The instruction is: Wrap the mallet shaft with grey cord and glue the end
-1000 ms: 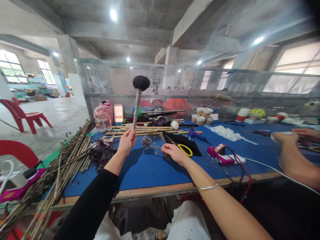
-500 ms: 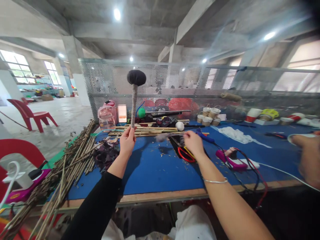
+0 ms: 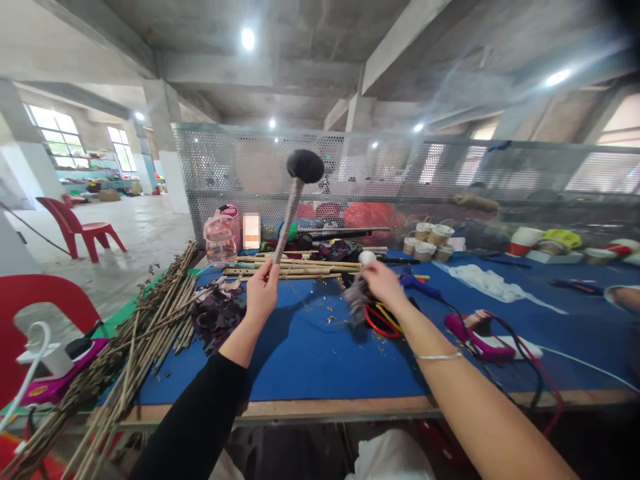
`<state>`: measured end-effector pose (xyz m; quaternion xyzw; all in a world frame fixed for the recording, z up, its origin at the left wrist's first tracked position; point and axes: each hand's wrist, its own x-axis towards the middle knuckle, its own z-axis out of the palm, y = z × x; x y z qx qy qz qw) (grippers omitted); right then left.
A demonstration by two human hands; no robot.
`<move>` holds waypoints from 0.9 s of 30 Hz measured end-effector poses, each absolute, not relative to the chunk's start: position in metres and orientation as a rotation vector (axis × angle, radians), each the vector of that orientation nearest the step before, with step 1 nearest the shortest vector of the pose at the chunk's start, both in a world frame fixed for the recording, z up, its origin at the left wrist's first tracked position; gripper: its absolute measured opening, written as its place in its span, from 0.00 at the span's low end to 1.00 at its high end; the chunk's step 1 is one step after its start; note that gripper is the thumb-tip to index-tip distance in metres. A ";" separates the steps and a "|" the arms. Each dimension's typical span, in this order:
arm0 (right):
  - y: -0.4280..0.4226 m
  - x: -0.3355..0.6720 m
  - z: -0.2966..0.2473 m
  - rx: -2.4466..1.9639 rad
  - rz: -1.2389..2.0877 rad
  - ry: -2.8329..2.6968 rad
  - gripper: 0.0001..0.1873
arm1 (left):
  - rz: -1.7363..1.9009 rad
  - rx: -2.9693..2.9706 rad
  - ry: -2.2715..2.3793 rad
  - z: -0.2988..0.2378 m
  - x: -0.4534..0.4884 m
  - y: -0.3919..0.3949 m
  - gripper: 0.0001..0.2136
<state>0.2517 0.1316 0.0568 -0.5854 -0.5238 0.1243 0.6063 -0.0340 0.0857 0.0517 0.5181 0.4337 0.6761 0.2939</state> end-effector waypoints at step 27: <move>0.108 0.120 0.044 -0.775 1.261 -1.443 0.14 | 1.433 1.125 0.906 0.042 -0.002 0.075 0.20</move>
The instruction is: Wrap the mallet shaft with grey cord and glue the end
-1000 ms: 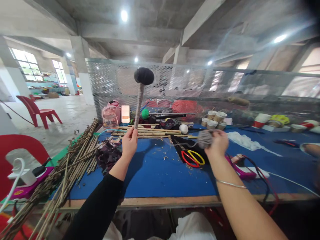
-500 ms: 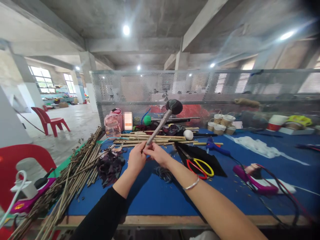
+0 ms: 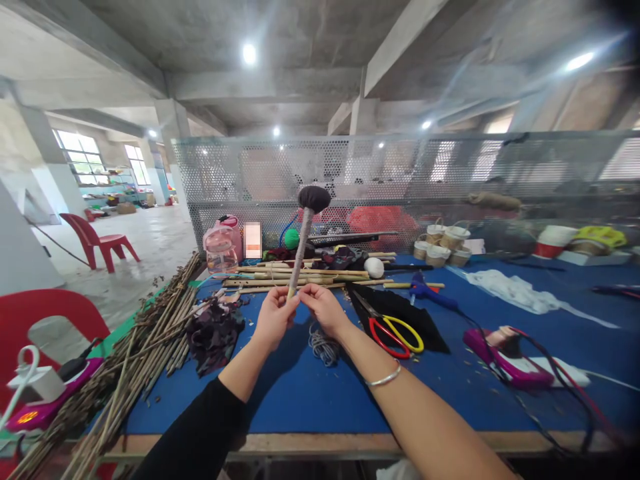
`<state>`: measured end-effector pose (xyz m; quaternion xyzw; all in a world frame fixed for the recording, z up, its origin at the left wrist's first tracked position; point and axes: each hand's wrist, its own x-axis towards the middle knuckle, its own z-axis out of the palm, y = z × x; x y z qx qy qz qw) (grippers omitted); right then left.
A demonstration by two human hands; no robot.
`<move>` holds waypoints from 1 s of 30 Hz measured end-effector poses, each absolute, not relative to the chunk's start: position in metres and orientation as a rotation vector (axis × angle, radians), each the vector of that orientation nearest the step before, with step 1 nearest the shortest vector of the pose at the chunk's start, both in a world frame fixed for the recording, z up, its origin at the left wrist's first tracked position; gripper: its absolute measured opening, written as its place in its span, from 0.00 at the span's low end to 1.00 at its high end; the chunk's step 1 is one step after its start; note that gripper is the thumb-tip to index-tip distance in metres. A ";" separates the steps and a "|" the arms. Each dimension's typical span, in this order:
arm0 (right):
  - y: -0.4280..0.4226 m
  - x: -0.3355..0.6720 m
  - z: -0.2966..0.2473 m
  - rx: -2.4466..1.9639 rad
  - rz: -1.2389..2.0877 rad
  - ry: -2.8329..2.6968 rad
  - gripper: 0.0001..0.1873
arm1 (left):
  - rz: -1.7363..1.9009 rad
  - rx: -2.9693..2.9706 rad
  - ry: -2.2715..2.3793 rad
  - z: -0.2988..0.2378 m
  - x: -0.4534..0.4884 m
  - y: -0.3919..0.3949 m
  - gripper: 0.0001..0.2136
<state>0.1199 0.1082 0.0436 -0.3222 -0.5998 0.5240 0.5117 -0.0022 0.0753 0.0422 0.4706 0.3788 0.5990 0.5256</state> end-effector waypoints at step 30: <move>0.112 0.136 0.050 -0.708 1.428 -1.459 0.19 | 1.273 1.181 0.765 0.030 0.008 0.076 0.20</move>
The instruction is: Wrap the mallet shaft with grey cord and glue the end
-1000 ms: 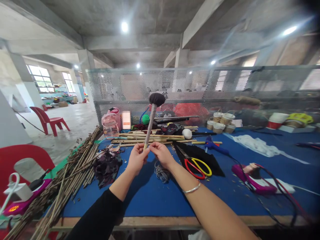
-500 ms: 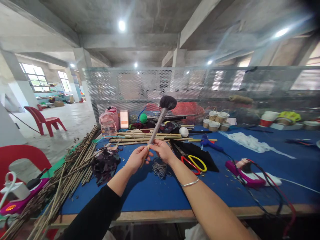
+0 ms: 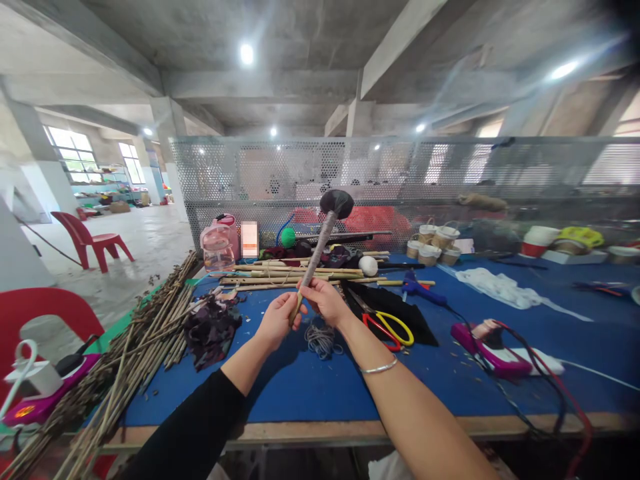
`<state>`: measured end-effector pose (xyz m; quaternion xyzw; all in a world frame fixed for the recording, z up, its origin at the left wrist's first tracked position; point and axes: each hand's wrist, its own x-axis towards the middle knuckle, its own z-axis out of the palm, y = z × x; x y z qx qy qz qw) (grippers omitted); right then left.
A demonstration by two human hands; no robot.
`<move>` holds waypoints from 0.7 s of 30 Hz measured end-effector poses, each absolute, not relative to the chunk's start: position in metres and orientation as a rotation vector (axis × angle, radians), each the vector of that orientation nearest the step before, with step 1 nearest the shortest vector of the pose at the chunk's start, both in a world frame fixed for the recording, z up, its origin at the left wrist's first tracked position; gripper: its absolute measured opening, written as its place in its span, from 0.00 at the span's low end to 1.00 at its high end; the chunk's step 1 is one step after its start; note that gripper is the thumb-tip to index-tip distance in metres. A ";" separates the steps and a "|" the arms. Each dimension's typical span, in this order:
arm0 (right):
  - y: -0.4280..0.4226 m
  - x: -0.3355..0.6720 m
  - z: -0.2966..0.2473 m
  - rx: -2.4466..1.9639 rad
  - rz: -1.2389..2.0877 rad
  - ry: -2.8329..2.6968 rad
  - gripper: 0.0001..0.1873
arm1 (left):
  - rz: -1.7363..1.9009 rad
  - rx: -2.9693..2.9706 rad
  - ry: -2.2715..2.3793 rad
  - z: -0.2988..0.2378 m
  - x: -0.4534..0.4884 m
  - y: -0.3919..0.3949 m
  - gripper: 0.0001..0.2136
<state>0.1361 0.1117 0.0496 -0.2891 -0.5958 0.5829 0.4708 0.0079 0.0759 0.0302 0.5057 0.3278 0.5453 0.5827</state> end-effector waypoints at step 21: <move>0.114 0.139 0.051 -0.772 1.265 -1.543 0.19 | 1.375 1.295 0.982 0.029 0.007 0.076 0.20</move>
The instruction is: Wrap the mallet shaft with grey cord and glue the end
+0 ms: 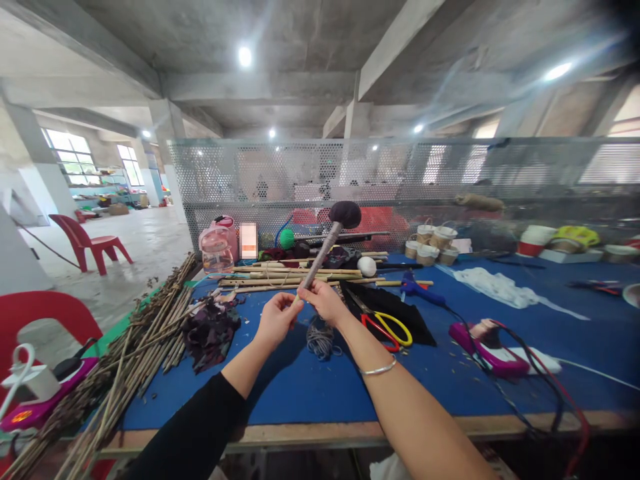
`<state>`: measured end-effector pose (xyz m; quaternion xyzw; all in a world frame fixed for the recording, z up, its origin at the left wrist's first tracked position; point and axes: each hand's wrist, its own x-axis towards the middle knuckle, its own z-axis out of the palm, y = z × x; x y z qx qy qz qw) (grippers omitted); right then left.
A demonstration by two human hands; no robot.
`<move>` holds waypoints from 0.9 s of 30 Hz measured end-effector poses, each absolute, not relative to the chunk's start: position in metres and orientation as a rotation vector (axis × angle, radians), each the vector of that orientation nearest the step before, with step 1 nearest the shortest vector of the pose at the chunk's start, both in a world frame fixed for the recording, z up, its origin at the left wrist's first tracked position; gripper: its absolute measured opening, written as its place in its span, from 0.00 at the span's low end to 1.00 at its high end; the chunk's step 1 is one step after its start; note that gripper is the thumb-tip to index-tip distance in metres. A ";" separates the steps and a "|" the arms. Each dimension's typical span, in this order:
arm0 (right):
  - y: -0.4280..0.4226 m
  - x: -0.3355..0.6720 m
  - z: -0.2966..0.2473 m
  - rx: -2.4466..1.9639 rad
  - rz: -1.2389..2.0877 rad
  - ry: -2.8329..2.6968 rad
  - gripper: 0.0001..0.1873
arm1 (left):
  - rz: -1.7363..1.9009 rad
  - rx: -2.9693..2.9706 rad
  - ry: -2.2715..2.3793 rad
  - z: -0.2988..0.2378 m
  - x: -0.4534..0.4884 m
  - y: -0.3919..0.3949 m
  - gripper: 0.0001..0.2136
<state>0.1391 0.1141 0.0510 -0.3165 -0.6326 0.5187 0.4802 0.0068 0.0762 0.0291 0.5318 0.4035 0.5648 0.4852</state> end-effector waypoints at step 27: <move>0.122 0.137 0.038 -0.922 1.050 -1.692 0.13 | 1.458 1.472 1.199 0.020 0.006 0.076 0.11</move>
